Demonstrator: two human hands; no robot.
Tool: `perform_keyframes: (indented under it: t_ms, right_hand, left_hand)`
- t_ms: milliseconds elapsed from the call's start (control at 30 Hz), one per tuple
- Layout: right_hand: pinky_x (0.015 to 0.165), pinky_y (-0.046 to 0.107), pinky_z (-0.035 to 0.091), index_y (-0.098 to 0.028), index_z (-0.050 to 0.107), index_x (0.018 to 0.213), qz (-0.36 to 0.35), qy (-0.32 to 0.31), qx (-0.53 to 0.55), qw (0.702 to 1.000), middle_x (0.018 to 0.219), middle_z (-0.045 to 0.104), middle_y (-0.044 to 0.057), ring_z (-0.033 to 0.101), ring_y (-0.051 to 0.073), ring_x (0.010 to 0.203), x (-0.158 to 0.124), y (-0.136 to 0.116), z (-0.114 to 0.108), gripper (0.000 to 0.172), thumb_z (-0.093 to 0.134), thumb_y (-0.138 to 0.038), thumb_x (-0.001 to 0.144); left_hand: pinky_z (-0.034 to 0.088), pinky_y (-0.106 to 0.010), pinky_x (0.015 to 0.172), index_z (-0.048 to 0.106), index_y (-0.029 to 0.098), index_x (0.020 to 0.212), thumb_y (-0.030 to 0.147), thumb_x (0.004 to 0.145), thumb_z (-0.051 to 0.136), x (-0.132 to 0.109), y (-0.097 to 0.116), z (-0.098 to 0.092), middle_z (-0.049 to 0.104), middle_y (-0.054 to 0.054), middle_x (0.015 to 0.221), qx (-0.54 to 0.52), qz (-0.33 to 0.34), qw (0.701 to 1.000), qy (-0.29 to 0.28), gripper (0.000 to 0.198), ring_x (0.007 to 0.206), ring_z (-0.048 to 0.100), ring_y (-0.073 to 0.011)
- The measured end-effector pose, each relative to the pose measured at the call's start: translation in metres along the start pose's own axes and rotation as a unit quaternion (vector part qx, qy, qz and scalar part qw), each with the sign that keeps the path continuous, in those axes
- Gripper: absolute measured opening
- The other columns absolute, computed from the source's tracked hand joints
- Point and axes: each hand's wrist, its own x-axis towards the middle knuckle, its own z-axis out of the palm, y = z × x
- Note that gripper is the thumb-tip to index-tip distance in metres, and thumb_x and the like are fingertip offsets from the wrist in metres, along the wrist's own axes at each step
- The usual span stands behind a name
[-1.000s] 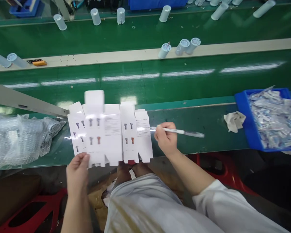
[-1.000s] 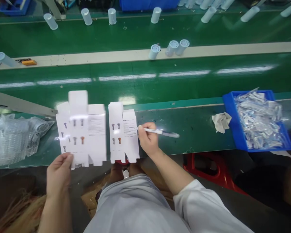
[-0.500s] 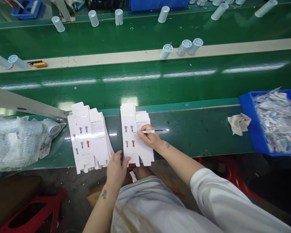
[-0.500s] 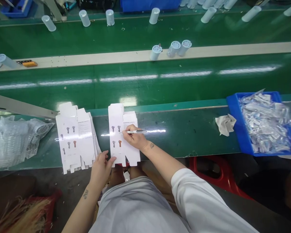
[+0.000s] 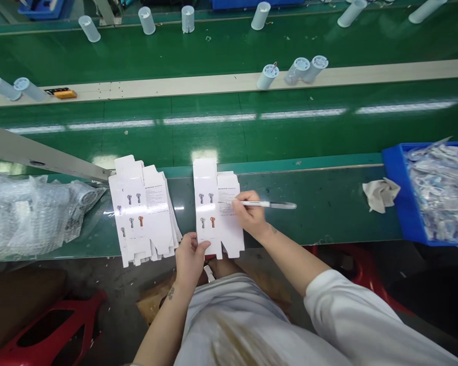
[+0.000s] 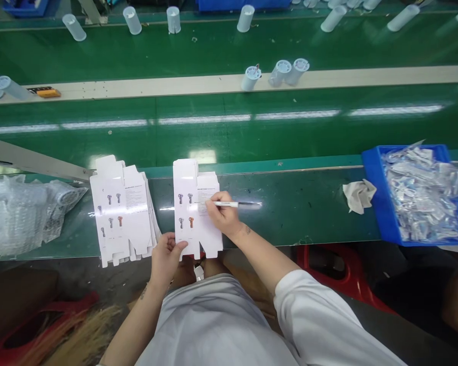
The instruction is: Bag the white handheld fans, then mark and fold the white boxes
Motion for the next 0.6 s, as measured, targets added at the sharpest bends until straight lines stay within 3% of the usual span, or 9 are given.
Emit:
perform_keyframes:
  t_ms: [67, 167, 267, 433, 600]
  right_hand:
    - [0.055, 0.028, 0.043, -0.023, 0.048, 0.086, 0.020, 0.007, 0.042, 0.999, 0.069, 0.053, -0.001, 0.052, 0.013, 0.058, -0.016, -0.015, -0.005, 0.015, 0.053, -0.036, 0.092]
    - [0.053, 0.027, 0.042, -0.023, 0.050, 0.088, 0.018, -0.096, 0.044, 0.994, 0.067, 0.055, -0.002, 0.051, 0.013, 0.055, -0.046, -0.031, -0.003, 0.009, 0.056, -0.029, 0.091]
    - [0.051, 0.026, 0.042, -0.023, 0.050, 0.084, 0.003, -0.170, 0.005, 0.985, 0.065, 0.056, -0.002, 0.052, 0.012, 0.053, -0.069, -0.032, 0.008, 0.009, 0.056, -0.026, 0.090]
    - [0.049, 0.024, 0.041, -0.023, 0.047, 0.081, -0.015, -0.148, -0.030, 0.988, 0.062, 0.053, -0.003, 0.050, 0.012, 0.051, -0.073, -0.020, 0.020, 0.011, 0.054, -0.026, 0.090]
    - [0.048, 0.024, 0.039, -0.023, 0.046, 0.079, -0.028, -0.168, -0.056, 0.984, 0.061, 0.052, -0.003, 0.048, 0.011, 0.050, -0.070, -0.020, 0.020, 0.013, 0.054, -0.026, 0.089]
  left_hand:
    - [0.047, -0.027, 0.065, 0.061, 0.017, 0.093, 0.043, 0.078, 0.064, -0.001, 0.000, -0.002, 0.064, -0.001, 0.072, -0.078, -0.016, 0.997, -0.021, 0.030, 0.066, 0.059, -0.0159]
    - [0.048, -0.027, 0.066, 0.064, 0.016, 0.089, 0.044, 0.082, 0.057, 0.000, -0.001, -0.005, 0.067, -0.004, 0.078, -0.106, -0.029, 0.993, -0.037, 0.029, 0.072, 0.061, -0.0171]
    - [0.045, -0.026, 0.059, 0.066, 0.016, 0.087, 0.044, 0.085, 0.051, 0.002, -0.001, -0.007, 0.063, -0.002, 0.068, -0.066, -0.040, 0.996, -0.044, 0.031, 0.064, 0.058, -0.0159]
    - [0.041, -0.024, 0.053, 0.064, 0.017, 0.089, 0.043, 0.085, 0.050, 0.002, 0.000, -0.009, 0.051, 0.004, 0.053, -0.089, -0.055, 0.991, -0.085, 0.030, 0.050, 0.051, -0.0132]
    - [0.040, -0.025, 0.054, 0.064, 0.017, 0.088, 0.042, 0.084, 0.051, 0.006, -0.005, -0.010, 0.050, 0.005, 0.051, -0.095, -0.049, 0.989, -0.103, 0.029, 0.048, 0.051, -0.0130]
